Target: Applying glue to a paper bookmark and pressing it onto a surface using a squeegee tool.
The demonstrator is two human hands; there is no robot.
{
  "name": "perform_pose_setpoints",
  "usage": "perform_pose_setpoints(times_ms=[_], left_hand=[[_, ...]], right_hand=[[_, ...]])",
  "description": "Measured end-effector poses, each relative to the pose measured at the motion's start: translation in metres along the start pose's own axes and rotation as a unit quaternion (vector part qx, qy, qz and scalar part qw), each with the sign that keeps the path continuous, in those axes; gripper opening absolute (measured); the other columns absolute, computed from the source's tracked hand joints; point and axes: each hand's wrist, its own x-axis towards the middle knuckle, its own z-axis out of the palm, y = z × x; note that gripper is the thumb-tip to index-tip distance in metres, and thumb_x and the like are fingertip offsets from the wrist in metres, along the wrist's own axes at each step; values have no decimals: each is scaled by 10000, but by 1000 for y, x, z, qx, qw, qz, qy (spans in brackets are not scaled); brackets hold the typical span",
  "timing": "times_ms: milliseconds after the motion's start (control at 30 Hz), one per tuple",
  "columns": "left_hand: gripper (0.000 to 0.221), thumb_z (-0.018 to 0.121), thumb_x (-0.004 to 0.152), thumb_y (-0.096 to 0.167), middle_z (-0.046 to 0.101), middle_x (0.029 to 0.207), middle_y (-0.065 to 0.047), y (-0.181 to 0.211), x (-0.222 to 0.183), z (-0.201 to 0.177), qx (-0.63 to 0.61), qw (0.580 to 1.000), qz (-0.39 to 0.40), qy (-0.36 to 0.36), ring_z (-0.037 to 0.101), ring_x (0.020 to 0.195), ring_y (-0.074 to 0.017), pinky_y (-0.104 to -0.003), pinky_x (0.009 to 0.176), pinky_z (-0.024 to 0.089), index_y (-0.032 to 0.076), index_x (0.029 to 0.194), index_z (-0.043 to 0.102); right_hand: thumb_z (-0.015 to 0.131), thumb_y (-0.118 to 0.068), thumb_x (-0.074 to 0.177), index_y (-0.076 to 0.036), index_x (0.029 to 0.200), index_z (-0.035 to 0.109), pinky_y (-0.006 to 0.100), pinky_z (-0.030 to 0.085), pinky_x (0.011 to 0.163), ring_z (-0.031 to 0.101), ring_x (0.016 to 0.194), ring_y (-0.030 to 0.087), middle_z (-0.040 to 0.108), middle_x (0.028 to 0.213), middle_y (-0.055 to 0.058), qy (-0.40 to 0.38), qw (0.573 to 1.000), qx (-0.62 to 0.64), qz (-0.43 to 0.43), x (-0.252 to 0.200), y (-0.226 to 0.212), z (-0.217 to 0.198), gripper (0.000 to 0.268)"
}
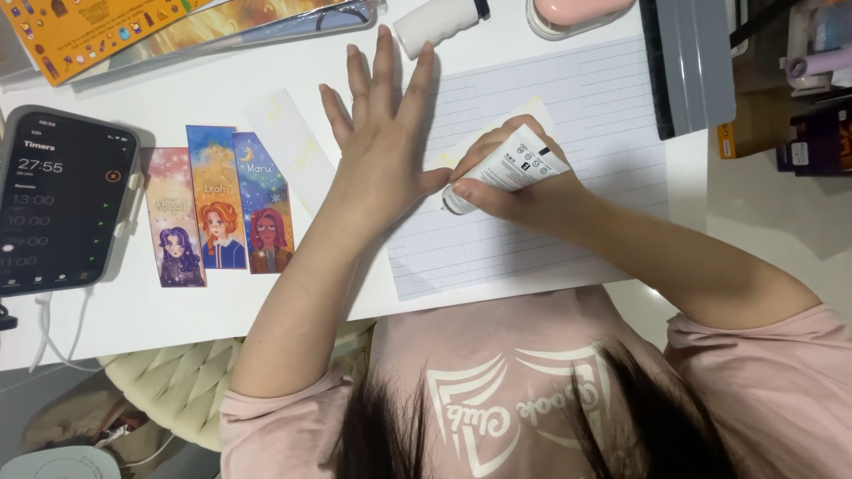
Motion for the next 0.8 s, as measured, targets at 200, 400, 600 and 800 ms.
perform_pose_setpoints(times_ms=[200, 400, 600, 800], left_hand=[[1172, 988, 777, 244, -40, 1682, -267, 2, -4, -3, -20, 999, 29, 26, 180, 1631, -428, -843, 1129, 7, 176, 1620, 177], [1056, 920, 775, 240, 70, 1653, -298, 7, -3, -4, -20, 999, 16, 25, 380, 1542, -373, -826, 1104, -1, 101, 1589, 263], [1035, 938, 788, 224, 33, 1660, -276, 6, -4, -2, -21, 999, 27, 30, 496, 1494, -335, -812, 1136, 9, 87, 1588, 296], [1055, 944, 784, 256, 4, 1659, -272, 5, -3, -2, -17, 999, 32, 20, 237, 1599, -364, -795, 1164, 49, 73, 1598, 299]], right_hand=[[694, -348, 914, -255, 909, 757, 280, 322, 1013, 535, 1070, 33, 747, 956, -142, 16, 1000, -1, -1, 0, 10, 5, 112], [698, -318, 908, -236, 872, 733, 271, 312, 1008, 561, 1044, 16, 748, 915, -138, 14, 1000, 5, -4, 1, 7, 6, 96], [692, -258, 948, -200, 881, 733, 260, 330, 996, 634, 898, 26, 747, 883, -90, 31, 997, 36, -60, 2, 7, 0, 98], [718, -272, 922, -243, 879, 737, 265, 342, 1002, 499, 1080, 26, 727, 908, -143, 41, 998, 31, 27, -3, 9, -6, 56]])
